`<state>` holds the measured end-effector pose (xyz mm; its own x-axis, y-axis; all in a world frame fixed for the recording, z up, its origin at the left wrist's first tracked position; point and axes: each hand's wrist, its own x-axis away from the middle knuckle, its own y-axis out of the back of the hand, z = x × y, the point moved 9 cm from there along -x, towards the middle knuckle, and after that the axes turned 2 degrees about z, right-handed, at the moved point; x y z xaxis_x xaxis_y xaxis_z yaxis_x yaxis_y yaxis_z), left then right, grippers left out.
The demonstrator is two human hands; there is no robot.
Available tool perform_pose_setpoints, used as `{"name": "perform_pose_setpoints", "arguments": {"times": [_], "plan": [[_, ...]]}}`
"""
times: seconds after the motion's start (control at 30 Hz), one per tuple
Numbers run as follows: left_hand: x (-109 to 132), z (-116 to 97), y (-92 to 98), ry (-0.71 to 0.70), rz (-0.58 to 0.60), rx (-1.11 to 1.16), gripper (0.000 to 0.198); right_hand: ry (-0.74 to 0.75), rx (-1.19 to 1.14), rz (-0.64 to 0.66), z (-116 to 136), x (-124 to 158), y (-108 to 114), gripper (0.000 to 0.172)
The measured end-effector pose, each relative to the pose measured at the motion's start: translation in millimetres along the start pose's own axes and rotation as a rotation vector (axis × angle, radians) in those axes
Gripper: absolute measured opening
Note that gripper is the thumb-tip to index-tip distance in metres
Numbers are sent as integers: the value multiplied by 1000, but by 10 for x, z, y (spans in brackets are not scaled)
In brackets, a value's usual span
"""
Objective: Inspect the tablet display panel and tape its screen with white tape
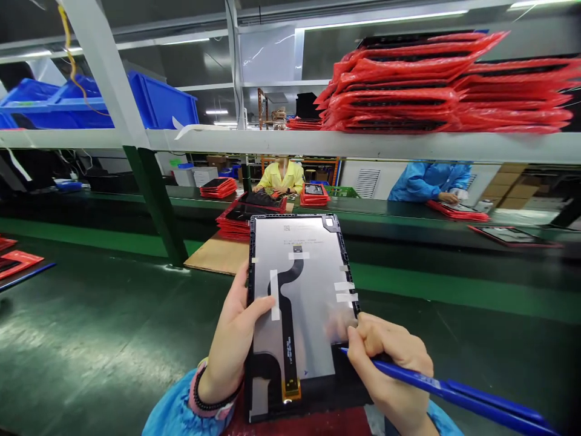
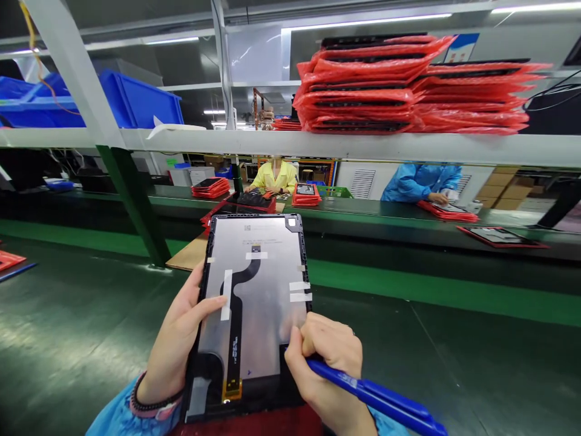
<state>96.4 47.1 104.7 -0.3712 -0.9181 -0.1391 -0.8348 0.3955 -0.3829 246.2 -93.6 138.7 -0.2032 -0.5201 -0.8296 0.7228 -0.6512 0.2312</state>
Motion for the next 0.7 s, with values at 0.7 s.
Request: {"name": "perform_pose_setpoints", "arguments": {"times": [0.7], "plan": [[-7,-40,40,45,-17,85,73,-500,-304,-170,-599,21,403,36]]}}
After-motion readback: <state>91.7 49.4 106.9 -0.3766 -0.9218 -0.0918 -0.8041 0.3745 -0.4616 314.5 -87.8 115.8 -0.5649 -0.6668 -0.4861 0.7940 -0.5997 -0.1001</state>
